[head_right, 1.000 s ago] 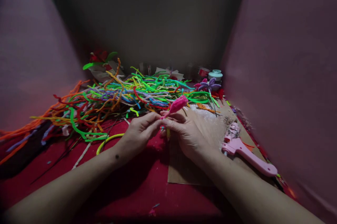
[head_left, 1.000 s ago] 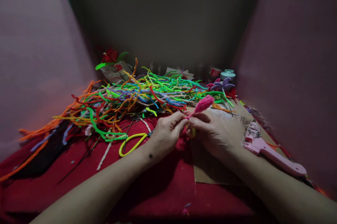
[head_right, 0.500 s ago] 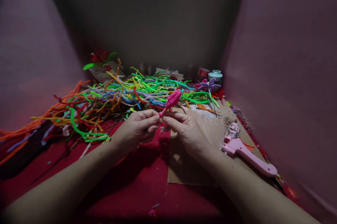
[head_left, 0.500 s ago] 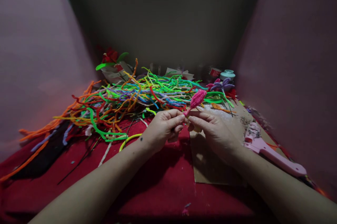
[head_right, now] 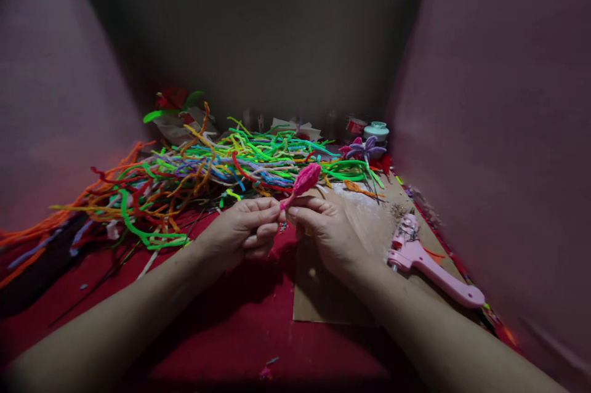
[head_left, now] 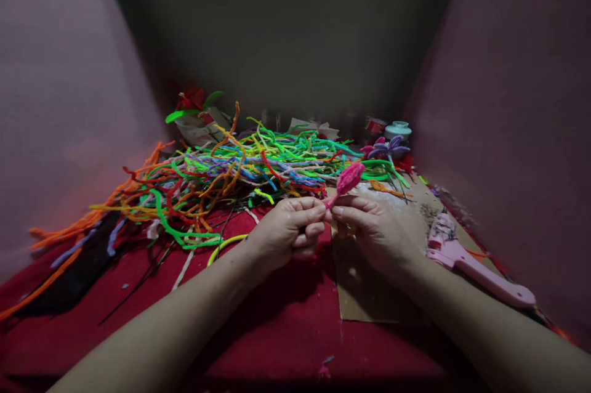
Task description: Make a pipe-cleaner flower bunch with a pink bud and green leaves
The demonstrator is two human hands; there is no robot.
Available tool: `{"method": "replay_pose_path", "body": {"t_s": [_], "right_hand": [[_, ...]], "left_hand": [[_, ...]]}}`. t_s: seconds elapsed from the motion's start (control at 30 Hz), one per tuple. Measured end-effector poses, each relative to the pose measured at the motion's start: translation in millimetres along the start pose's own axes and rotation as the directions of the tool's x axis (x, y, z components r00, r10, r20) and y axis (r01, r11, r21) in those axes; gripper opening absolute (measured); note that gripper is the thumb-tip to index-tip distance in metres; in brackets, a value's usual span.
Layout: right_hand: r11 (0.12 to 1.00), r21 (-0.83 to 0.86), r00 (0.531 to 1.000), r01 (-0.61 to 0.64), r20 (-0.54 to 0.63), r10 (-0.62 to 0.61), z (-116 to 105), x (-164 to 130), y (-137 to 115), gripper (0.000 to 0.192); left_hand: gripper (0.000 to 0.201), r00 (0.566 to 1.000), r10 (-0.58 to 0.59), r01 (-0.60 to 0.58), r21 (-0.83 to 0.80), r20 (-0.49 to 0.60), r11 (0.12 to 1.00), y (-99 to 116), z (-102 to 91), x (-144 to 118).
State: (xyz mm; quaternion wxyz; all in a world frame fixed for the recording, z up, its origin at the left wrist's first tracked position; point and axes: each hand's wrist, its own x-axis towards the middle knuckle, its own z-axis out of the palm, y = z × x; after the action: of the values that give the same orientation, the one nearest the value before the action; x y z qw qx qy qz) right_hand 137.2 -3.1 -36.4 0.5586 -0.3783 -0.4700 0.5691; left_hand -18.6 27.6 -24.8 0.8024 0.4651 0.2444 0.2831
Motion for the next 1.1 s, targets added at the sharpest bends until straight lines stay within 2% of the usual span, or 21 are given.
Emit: {"method": "replay_pose_path", "body": {"t_s": [0.13,0.27,0.4,0.73,0.8,0.87,0.93,0.97,1.03,1.1], "right_hand": [[0.996,0.068,0.998,-0.056,0.012,0.055,0.8,1.0,-0.7,0.005],[0.978,0.178,0.993,-0.112,0.052,0.105,-0.3,2.3,1.7,0.009],[0.982,0.175,0.998,-0.068,0.023,0.064,-0.1,2.0,3.1,0.007],[0.985,0.151,0.997,-0.079,-0.008,0.082,0.9,-0.4,6.7,0.012],[0.991,0.121,0.998,-0.061,-0.003,0.062,2.1,-1.4,5.3,0.011],[0.996,0.08,0.999,-0.04,-0.019,0.041,3.2,-2.2,3.6,0.011],[0.998,0.053,0.999,-0.021,-0.044,0.023,3.5,-2.4,2.7,0.012],[0.999,0.044,0.998,-0.013,-0.055,0.016,3.4,-2.3,2.9,0.012],[1.0,0.015,0.997,-0.007,-0.073,0.008,2.6,-1.9,4.2,0.016],[1.0,-0.026,0.996,-0.007,-0.086,0.005,1.9,-1.8,5.7,0.018]], "left_hand": [[0.011,0.997,-0.057,0.061,-0.073,0.054,0.995,2.2,-2.6,0.7],[0.009,0.989,-0.097,0.111,-0.132,0.11,0.985,3.6,-3.8,0.8],[0.014,0.987,-0.088,0.105,-0.122,0.135,0.987,2.6,-3.6,0.3],[0.021,0.99,-0.106,0.104,0.026,0.091,0.994,1.7,-2.6,-0.4],[0.024,0.995,-0.086,0.081,0.097,0.05,0.992,1.1,-0.7,-0.2],[0.026,0.999,-0.021,0.032,0.241,-0.049,0.97,-0.2,2.3,0.2],[0.026,0.977,0.121,-0.028,0.462,-0.173,0.887,-2.5,5.2,0.6],[0.025,0.954,0.216,-0.056,0.582,-0.209,0.811,-4.0,6.3,0.7],[0.023,0.9,0.396,-0.112,0.778,-0.185,0.618,-7.6,7.2,0.3],[0.018,0.862,0.499,-0.159,0.884,-0.092,0.439,-11.4,6.6,-0.8]]}}
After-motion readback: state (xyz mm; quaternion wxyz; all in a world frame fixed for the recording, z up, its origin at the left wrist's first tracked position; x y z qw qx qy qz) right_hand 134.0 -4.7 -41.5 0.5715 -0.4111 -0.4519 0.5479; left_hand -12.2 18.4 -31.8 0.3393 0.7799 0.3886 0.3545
